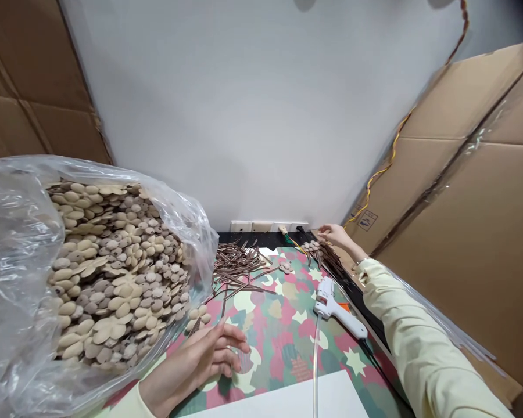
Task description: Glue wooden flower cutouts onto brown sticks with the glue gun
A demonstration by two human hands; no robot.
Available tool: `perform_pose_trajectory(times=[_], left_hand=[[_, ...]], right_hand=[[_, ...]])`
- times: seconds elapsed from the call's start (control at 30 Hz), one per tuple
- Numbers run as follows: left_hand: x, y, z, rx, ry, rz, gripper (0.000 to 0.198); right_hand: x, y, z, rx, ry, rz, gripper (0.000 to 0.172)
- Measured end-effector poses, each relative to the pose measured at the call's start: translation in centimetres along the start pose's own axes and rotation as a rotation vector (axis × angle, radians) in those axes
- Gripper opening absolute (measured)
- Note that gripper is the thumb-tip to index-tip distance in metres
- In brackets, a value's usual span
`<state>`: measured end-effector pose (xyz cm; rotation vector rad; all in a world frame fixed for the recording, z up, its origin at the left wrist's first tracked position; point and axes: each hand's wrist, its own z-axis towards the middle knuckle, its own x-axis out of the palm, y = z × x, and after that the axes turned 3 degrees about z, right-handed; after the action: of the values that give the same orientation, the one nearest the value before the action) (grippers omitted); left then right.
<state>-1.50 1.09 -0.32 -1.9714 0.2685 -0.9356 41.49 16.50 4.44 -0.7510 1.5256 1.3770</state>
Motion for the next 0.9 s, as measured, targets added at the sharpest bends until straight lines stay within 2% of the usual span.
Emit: perform_pose_trajectory(times=[0.1,0.2,0.27,0.33,0.4,0.47,0.53,0.6,0.7,0.8,0.9], left_hand=[[0.0,0.0,0.1,0.022,-0.021,-0.001,0.033],[-0.2,0.1,0.4,0.08,-0.059,-0.007,0.024],[-0.4,0.3,0.6,0.107,-0.057,-0.013,0.027],[-0.6,0.6,0.7,0.107,-0.036,-0.007,0.032],[-0.7,0.8,0.7,0.108,-0.018,0.022,0.044],[-0.9,0.9,0.7,0.119,0.004,0.037,0.057],[-0.9,1.0,0.7,0.11,0.026,0.024,0.063],[-0.9,0.9,0.6,0.099,0.028,0.004,0.061],[-0.8,0.6,0.5,0.117,0.013,-0.007,0.05],[-0.6,0.3,0.3,0.143,0.026,0.007,0.042],[-0.6,0.3,0.2,0.15,0.055,0.028,0.037]], right_hand=[[-0.2,0.1,-1.0,0.011,-0.113,-0.026,0.026],[-0.5,1.5,-2.8,-0.01,-0.2,-0.025,0.027],[-0.3,3.3,-4.2,-0.065,-0.203,0.002,0.04],[0.4,5.7,-5.7,-0.167,-0.129,0.05,0.047],[1.8,8.4,-7.0,-0.304,0.003,0.099,0.04],[3.8,11.1,-8.0,-0.449,0.128,0.13,0.023],[6.2,13.5,-8.6,-0.577,0.187,0.143,0.013],[8.4,15.5,-8.9,-0.673,0.166,0.148,0.012],[10.8,18.3,-9.2,-0.783,0.06,0.161,0.016],[12.0,21.4,-10.0,-0.899,-0.031,0.189,0.021],[12.5,25.1,-11.6,-1.077,-0.018,0.224,0.02]])
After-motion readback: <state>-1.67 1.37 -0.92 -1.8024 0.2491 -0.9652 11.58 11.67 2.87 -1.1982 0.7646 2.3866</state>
